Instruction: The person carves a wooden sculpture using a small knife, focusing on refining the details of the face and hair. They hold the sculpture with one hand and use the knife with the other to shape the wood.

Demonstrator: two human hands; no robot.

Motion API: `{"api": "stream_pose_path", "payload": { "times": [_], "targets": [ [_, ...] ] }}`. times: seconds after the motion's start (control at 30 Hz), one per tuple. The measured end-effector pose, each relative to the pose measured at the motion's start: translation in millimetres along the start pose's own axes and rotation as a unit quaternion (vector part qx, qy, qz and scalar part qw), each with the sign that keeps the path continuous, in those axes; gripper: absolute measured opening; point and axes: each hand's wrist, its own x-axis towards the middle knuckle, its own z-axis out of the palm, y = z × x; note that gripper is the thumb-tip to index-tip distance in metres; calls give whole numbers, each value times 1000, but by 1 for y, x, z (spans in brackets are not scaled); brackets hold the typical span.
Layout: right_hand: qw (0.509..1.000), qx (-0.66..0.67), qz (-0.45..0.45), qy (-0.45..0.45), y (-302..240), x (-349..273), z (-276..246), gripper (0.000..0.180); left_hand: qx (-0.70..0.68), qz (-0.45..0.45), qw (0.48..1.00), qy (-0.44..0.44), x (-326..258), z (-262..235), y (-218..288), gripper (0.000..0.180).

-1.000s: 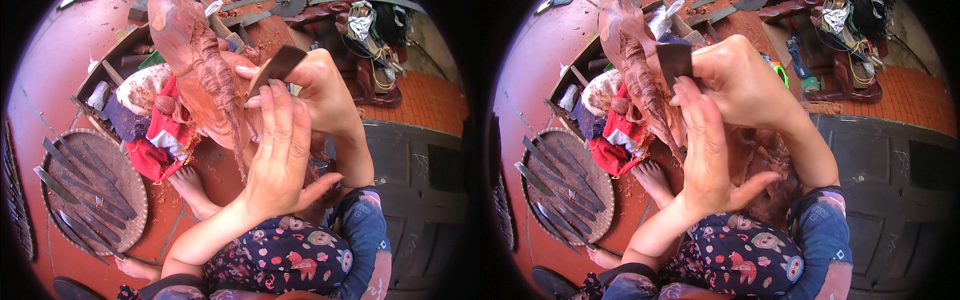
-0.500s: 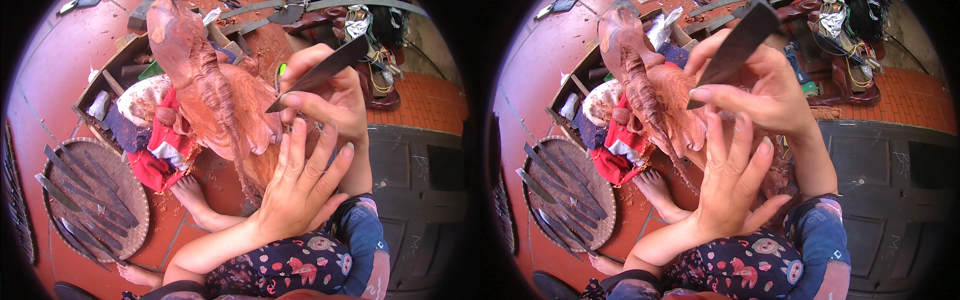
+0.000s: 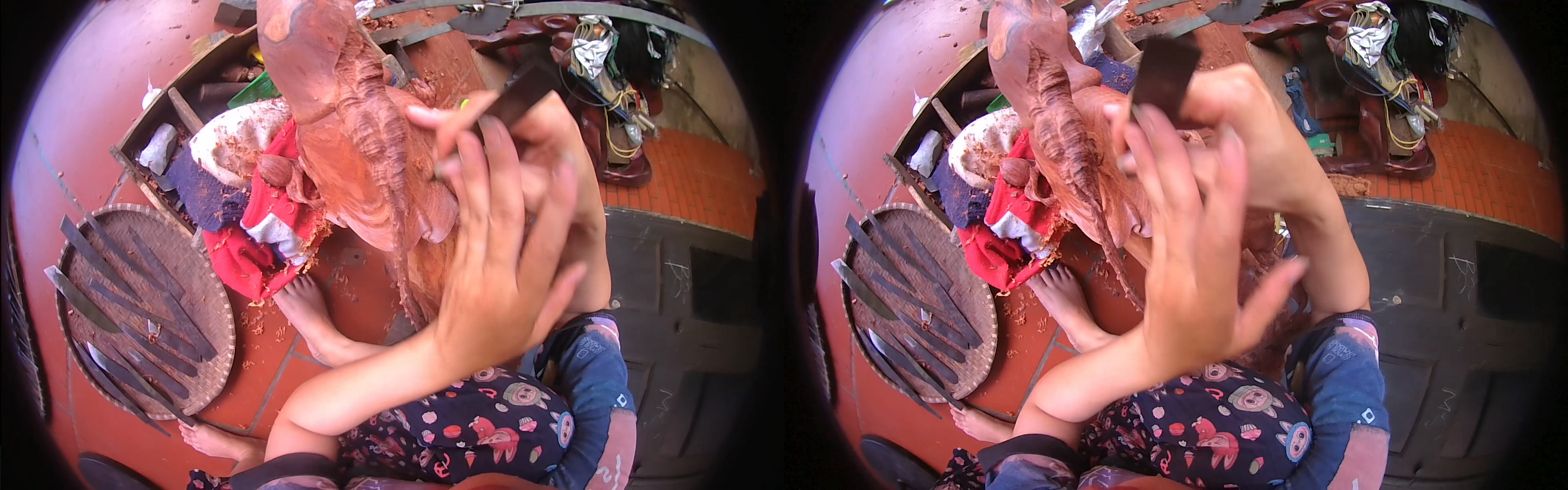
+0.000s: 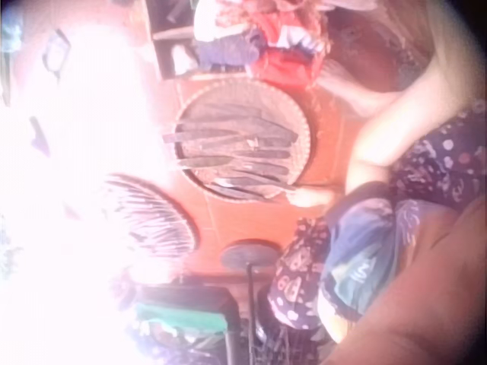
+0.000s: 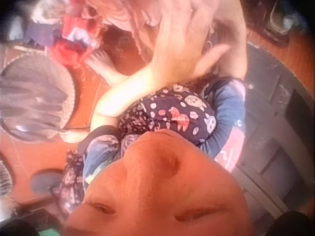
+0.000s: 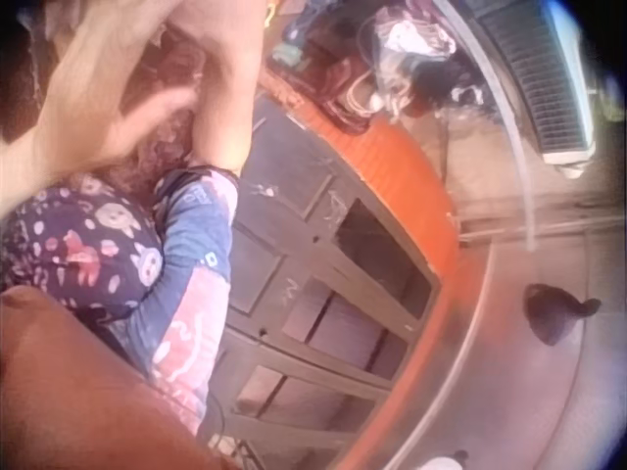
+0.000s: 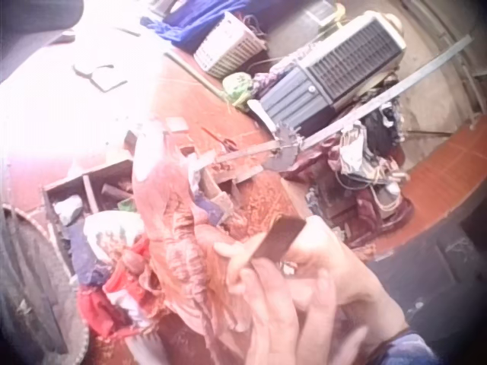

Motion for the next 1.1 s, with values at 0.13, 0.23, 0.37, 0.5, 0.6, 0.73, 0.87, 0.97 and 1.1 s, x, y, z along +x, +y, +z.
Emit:
{"api": "stream_pose_path", "payload": {
  "times": [0.13,0.23,0.37,0.5,0.6,0.73,0.87,0.97,1.1],
  "targets": [
    [999,7,4,-43,-2,4,-7,28,9,-10,1000,-6,-3,2,-4,89],
    [999,51,6,-4,-5,3,-5,25,56,12,998,-9,-6,6,-8,92],
    [999,6,22,-44,-12,-1,-3,19,45,17,999,5,-18,8,-10,95],
    [1000,1,27,4,-18,1,1,13,64,53,996,40,-11,15,-22,96],
    [999,13,1,-40,-13,0,-3,14,55,47,997,22,-23,15,-20,96],
    [999,-7,2,-31,-14,-1,-5,14,52,55,997,22,-16,17,-23,96],
    [997,55,-40,36,-4,-3,7,14,70,58,996,-1,-17,12,-24,97],
    [999,11,10,-44,-12,-6,-5,17,54,33,998,-28,-23,8,-15,97],
    [999,33,-2,37,-6,-4,3,19,85,51,995,-28,-12,7,-19,96]
  ]
}}
